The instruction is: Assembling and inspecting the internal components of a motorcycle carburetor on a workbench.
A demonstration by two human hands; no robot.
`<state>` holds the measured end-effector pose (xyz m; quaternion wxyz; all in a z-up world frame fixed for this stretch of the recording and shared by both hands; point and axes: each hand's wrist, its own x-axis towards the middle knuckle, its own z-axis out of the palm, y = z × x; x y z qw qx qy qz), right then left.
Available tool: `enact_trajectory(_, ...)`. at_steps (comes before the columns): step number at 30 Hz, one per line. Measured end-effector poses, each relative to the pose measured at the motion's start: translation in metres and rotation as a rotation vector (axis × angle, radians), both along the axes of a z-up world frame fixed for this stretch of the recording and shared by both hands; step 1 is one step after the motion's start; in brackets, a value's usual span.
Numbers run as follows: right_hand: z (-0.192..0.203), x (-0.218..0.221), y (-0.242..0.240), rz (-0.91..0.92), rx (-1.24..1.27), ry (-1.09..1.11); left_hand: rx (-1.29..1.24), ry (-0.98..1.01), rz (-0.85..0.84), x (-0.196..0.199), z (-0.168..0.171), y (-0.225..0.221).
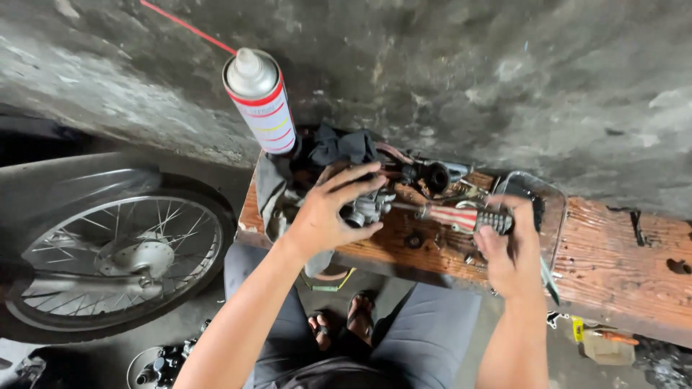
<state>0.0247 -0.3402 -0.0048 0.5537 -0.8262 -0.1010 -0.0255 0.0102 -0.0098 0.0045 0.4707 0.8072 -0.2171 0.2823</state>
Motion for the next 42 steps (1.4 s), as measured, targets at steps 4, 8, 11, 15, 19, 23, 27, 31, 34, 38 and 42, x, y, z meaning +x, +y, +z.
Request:
enact_trajectory(4, 0.027, -0.005, 0.007, -0.019, -0.211, -0.126, -0.013, -0.051, 0.022, -0.006, -0.010, -0.003)
enact_trajectory(8, 0.041, -0.008, 0.018, 0.040, -0.084, -0.108, -0.030, -0.039, -0.002, -0.001, -0.012, -0.001)
enact_trajectory(11, 0.046, -0.012, 0.022, 0.058, -0.081, -0.128, -0.032, -0.029, 0.002, -0.008, -0.015, -0.003)
enact_trajectory(15, 0.057, -0.016, 0.024, 0.051, 0.001, -0.053, -0.018, -0.061, -0.017, -0.005, -0.014, -0.004)
enact_trajectory(19, 0.052, -0.013, 0.018, 0.067, 0.007, -0.039, -0.003, -0.044, -0.048, -0.004, -0.011, -0.003)
enact_trajectory(23, 0.042, -0.009, 0.014, 0.074, -0.086, -0.063, -0.010, -0.043, -0.076, -0.004, -0.014, -0.002)
enact_trajectory(27, 0.038, -0.007, 0.011, 0.085, -0.029, -0.023, -0.013, -0.047, -0.087, -0.002, -0.014, 0.000)
enact_trajectory(31, 0.042, -0.005, 0.009, 0.062, -0.011, 0.059, -0.015, -0.038, -0.072, -0.006, -0.012, -0.001)
enact_trajectory(34, 0.043, -0.009, 0.010, 0.173, 0.062, 0.064, -0.025, -0.035, -0.073, -0.010, -0.010, -0.001)
enact_trajectory(38, 0.051, -0.011, 0.017, 0.056, -0.116, 0.051, -0.003, -0.006, -0.078, -0.007, -0.011, 0.002)
enact_trajectory(42, 0.057, -0.012, 0.020, 0.041, 0.061, 0.138, -0.001, 0.012, -0.076, -0.009, -0.010, 0.000)
